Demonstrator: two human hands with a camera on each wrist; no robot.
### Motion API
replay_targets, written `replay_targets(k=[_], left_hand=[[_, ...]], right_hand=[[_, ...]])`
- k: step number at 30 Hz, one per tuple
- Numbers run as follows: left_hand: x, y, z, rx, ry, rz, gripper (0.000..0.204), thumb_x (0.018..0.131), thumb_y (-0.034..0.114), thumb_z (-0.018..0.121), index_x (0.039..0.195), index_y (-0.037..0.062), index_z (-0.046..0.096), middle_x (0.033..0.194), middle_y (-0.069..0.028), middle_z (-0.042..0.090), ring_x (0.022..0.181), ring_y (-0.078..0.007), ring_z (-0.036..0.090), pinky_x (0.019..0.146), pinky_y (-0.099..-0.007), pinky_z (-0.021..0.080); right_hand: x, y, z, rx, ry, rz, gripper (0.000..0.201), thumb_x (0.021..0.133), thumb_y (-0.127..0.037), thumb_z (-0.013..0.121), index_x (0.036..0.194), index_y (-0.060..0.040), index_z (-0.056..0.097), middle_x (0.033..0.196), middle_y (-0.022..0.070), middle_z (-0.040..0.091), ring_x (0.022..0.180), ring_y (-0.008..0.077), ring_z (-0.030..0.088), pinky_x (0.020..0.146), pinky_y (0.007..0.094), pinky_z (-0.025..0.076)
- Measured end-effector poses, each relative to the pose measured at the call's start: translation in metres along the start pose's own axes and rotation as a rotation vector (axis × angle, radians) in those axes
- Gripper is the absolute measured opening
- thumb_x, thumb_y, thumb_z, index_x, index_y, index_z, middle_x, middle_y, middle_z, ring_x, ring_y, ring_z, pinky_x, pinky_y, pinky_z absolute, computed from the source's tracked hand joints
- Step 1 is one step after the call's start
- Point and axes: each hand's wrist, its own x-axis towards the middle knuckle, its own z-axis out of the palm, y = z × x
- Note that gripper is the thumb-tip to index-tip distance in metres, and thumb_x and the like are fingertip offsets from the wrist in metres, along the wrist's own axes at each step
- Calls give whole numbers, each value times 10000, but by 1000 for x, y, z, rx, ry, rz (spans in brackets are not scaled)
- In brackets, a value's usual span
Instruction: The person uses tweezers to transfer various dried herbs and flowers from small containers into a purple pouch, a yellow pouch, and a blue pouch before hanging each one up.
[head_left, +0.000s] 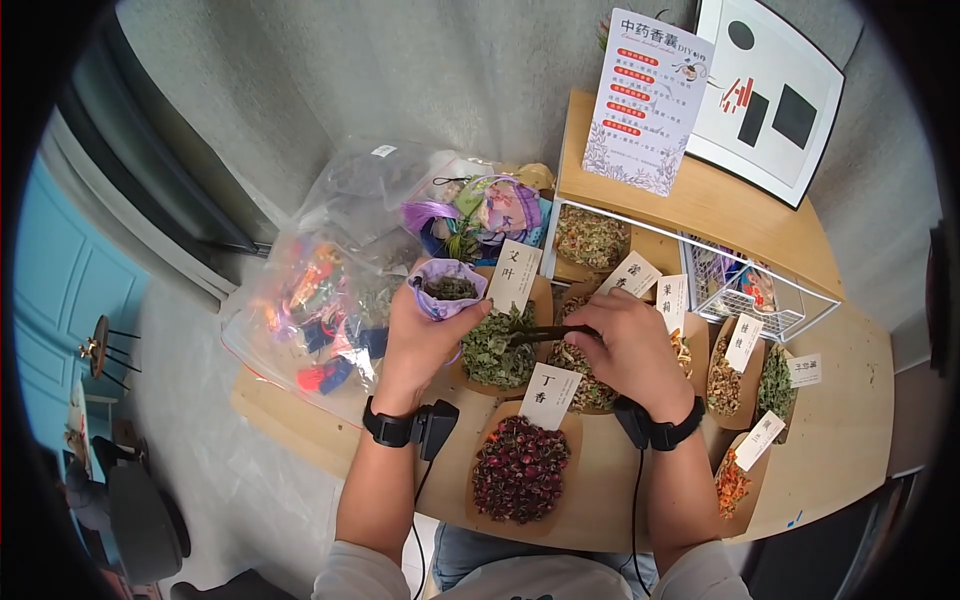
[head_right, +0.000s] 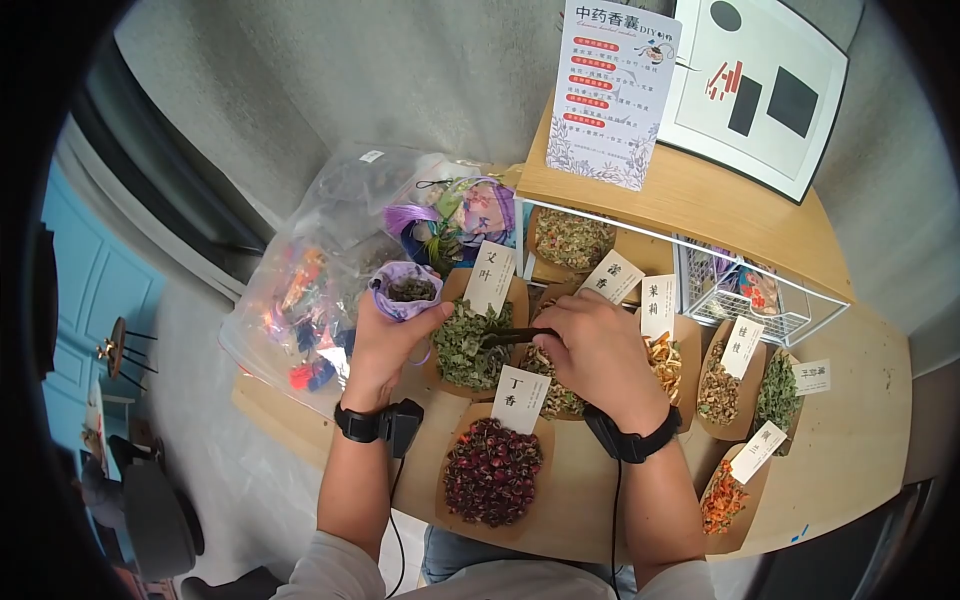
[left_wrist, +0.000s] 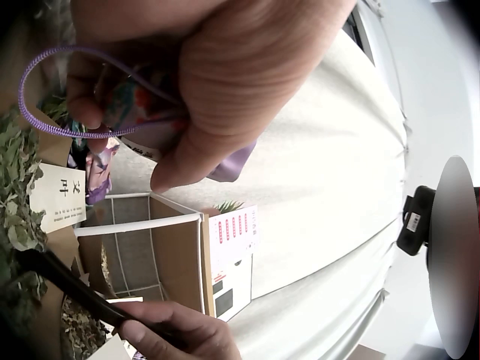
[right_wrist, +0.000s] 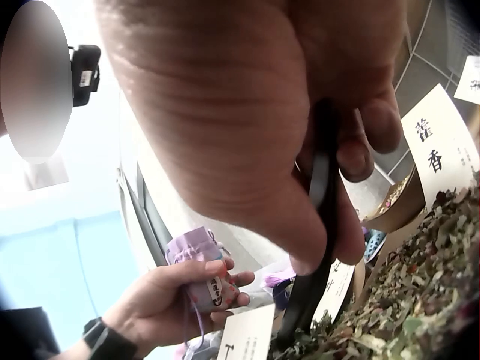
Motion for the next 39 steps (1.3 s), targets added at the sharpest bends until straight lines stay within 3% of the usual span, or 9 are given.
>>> replay_targets(k=[3,17,21,23,29,32,35,37,39], left_hand=[[-1,3,-2,37,-38,-65,350,879,-27,859,1161,53,668,1050,-5,750,961,-83,687,877,-269,548],[3,-23,-8,204,-42,130,415,838,-64,850,1180,54,648,1054,-5,731,982,-96,678,903,-289,546],[-4,-5,0,379,-138,117,442,817,-72,841,1183,55,630,1054,-9,704,1007,-124,688,917,-289,546],[-5,-3,1,395,-176,90,490,793,-76,847,1210,56,626,1082,-14,684,1050,-132,683,939,-293,541],[-4,-3,-1,281,-309,175,564,779,-125,816,1275,59,621,1170,-11,672,1108,-123,665,986,-295,529],[-4,0,-1,169,-312,50,576,783,-159,783,1287,65,616,1201,-11,675,1120,-140,675,1000,-275,523],[-3,-6,0,110,-229,106,517,857,-167,730,1303,56,593,1226,-51,693,1091,-144,686,952,-287,551],[0,-15,-5,-194,-104,-63,454,911,-156,683,1307,48,598,1216,-76,712,1109,-174,721,923,-326,601],[2,-15,-7,-242,-52,-77,477,940,-134,662,1373,46,578,1212,-92,725,1145,-223,744,886,-375,647]], right_hand=[[2,-2,-1,-42,-16,15,127,825,-65,840,940,-53,789,885,80,725,917,320,684,803,454,566],[4,-13,-24,178,270,121,157,806,8,844,949,-41,800,831,105,720,797,328,646,722,438,517],[6,-24,-20,217,361,99,164,813,-4,852,965,-37,796,824,102,707,779,318,627,708,423,505],[8,-30,-16,190,334,-31,173,815,-22,858,974,-44,793,827,89,700,782,305,628,701,408,509],[7,-41,-22,50,313,-131,193,817,-50,863,1000,-57,802,863,78,722,788,293,648,688,391,532],[6,-46,-35,103,373,-99,192,820,-54,861,1003,-56,806,859,86,730,784,302,670,686,394,543],[5,-42,-32,135,408,8,173,830,-61,854,998,-58,810,855,94,736,793,316,696,695,412,555],[4,-34,-24,129,395,95,160,838,-68,849,993,-60,812,855,97,740,804,324,709,703,423,561],[3,-24,-12,8,278,106,138,855,-99,842,985,-64,812,870,98,747,825,332,719,717,440,568]])
